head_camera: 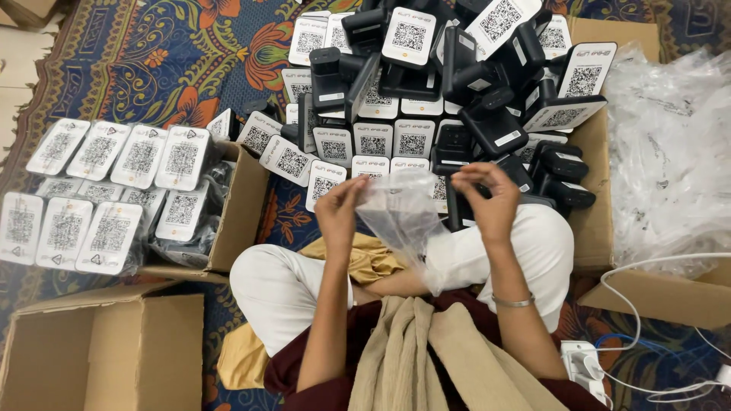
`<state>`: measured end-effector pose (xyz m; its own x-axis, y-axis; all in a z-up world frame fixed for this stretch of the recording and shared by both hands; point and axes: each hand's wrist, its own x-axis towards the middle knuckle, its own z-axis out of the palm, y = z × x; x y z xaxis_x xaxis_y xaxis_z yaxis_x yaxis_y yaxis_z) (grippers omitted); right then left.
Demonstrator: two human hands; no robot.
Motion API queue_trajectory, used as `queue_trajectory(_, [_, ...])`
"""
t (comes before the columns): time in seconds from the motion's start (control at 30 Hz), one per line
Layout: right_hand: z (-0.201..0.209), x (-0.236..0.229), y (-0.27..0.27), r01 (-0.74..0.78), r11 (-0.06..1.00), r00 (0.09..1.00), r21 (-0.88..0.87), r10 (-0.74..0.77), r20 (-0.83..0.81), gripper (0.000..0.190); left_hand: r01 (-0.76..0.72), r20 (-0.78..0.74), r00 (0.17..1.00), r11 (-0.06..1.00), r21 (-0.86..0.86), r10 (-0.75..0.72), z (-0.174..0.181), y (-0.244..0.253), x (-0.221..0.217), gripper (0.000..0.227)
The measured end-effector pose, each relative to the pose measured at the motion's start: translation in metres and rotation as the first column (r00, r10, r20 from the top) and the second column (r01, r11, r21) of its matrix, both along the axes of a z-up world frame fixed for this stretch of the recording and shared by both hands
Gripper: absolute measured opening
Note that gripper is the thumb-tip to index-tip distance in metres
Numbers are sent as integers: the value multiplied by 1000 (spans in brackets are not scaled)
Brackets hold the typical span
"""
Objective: The person sorts and packs electronic QR devices into boxes.
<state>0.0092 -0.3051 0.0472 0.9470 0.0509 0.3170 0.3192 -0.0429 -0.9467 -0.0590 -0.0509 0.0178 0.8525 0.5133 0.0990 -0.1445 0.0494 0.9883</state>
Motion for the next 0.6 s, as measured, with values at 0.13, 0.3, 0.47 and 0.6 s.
queue_trajectory(0.13, [2,6,-23,170,981,985,92,-168,-22,23,-159,-4,987,982,-104,159,16,30,-10,24])
queue_trajectory(0.3, [-74,-4,-18,-172,985,838,29,161,-522,38,-324,25,930,852,-411,366,16,36,-11,31])
queue_trajectory(0.47, [-107,-23,26,-331,938,699,106,319,-639,40,-318,7,935,848,-423,354,4,27,-12,33])
queue_trajectory(0.6, [-93,-22,28,-88,976,894,198,165,-416,32,-325,-11,936,856,-402,351,-8,36,-19,32])
